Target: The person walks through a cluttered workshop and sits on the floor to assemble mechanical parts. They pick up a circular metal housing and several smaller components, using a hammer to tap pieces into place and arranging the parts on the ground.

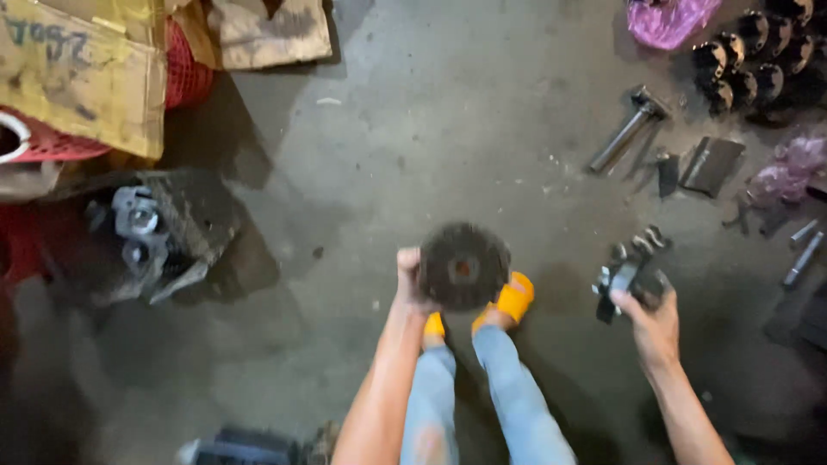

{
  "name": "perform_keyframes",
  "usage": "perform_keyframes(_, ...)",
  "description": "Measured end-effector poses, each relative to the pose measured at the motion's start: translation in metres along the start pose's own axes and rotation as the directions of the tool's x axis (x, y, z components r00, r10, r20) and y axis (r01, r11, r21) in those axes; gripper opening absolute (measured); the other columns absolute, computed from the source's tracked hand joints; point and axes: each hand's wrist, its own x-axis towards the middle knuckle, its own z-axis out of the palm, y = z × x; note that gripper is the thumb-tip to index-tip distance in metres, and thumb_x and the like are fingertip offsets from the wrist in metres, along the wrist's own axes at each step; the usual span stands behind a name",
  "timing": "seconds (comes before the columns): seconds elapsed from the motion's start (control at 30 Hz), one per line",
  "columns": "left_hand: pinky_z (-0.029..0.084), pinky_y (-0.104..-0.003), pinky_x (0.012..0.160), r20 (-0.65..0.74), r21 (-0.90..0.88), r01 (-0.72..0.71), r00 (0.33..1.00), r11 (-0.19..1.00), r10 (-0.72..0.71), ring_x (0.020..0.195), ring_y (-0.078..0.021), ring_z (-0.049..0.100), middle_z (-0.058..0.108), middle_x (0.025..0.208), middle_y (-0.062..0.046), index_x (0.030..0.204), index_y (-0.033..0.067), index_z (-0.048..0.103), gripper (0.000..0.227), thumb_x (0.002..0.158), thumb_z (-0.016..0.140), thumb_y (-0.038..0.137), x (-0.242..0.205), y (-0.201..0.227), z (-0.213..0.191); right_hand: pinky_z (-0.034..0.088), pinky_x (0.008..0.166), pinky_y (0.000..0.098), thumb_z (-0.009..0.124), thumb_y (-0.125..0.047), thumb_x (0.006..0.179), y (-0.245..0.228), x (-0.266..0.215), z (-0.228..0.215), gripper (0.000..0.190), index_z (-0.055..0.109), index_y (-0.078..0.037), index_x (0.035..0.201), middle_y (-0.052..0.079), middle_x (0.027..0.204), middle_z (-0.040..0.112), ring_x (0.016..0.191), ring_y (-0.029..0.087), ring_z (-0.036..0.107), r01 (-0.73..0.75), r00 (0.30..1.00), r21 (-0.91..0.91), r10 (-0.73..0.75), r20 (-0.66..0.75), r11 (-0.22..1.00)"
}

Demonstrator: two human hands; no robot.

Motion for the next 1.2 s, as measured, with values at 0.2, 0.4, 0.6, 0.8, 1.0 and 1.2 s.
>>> perform_keyframes(0.2,0.054,-0.035,0.079,0.067,-0.067,0.089,0.994,0.994,-0.084,0.086,-0.0228,0.068,0.072,0.101,-0.013,0.109,0.0042,0.069,0.044,0.080,0.071,0.038,-0.032,0.002,-0.171,0.053,0.096,0.0541,0.079,-0.018,0.072,0.103,0.054,0.074,0.094,0.030,0.003,0.149,0.030,0.135,0.049,0.118,0.043,0.058,0.213,0.971,-0.349,-0.158,0.178,0.913)
perform_keyframes(0.4,0.060,-0.040,0.090,0.089,-0.011,0.088,0.992,0.996,-0.087,0.097,-0.0282,0.072,0.075,0.114,-0.017,0.119,-0.0011,0.071,0.048,0.083,0.068,0.031,-0.014,0.038,-0.315,0.047,0.104,0.0565,0.085,-0.011,0.066,0.124,0.143,0.226,0.096,0.035,0.016,0.144,0.033,0.130,0.058,0.117,0.046,0.061,0.723,0.681,-0.271,-0.587,0.438,0.636)
perform_keyframes(0.6,0.053,-0.037,0.075,-0.022,0.201,-0.021,0.999,0.979,0.025,0.084,-0.0239,0.063,0.071,0.103,-0.015,0.110,-0.0015,0.067,0.046,0.077,0.064,0.031,0.025,0.063,-0.375,0.035,0.103,0.0764,0.095,-0.045,0.068,0.132,0.271,0.378,0.132,0.013,0.009,0.157,0.044,0.148,0.034,0.136,0.060,0.039,0.785,0.518,-0.593,-0.714,0.470,0.179)
perform_keyframes(0.8,0.046,-0.043,0.085,-0.045,0.657,-0.057,0.992,0.752,0.115,0.104,-0.0293,0.056,0.062,0.125,-0.021,0.141,-0.0038,0.051,0.084,0.068,0.067,0.035,0.042,0.049,-0.369,0.034,0.107,0.0656,0.089,-0.054,0.074,0.090,0.287,0.438,0.135,0.005,0.009,0.159,0.042,0.149,0.031,0.137,0.054,0.038,0.621,0.620,-0.779,-0.665,0.417,0.091)
perform_keyframes(1.0,0.059,-0.040,0.087,0.065,0.994,-0.086,0.964,0.071,0.259,0.104,-0.0268,0.069,0.069,0.123,-0.018,0.150,0.0052,0.047,0.094,0.065,0.083,0.026,0.100,-0.014,-0.308,0.044,0.107,0.0557,0.078,-0.049,0.085,0.054,0.273,0.288,0.106,0.023,0.004,0.159,0.033,0.153,0.040,0.139,0.044,0.045,0.733,0.545,-0.669,-0.693,0.471,0.122)
perform_keyframes(1.2,0.054,-0.057,0.091,0.276,0.602,-0.096,0.956,-0.793,0.094,0.109,-0.0414,0.059,0.053,0.115,-0.018,0.145,0.0063,0.047,0.113,0.048,0.090,0.045,0.210,-0.087,-0.283,0.059,0.094,0.0432,0.066,-0.029,0.093,0.148,0.240,0.078,0.062,0.050,0.001,0.145,0.020,0.119,0.069,0.111,0.033,0.071,0.654,0.611,-0.754,-0.548,0.571,-0.057)
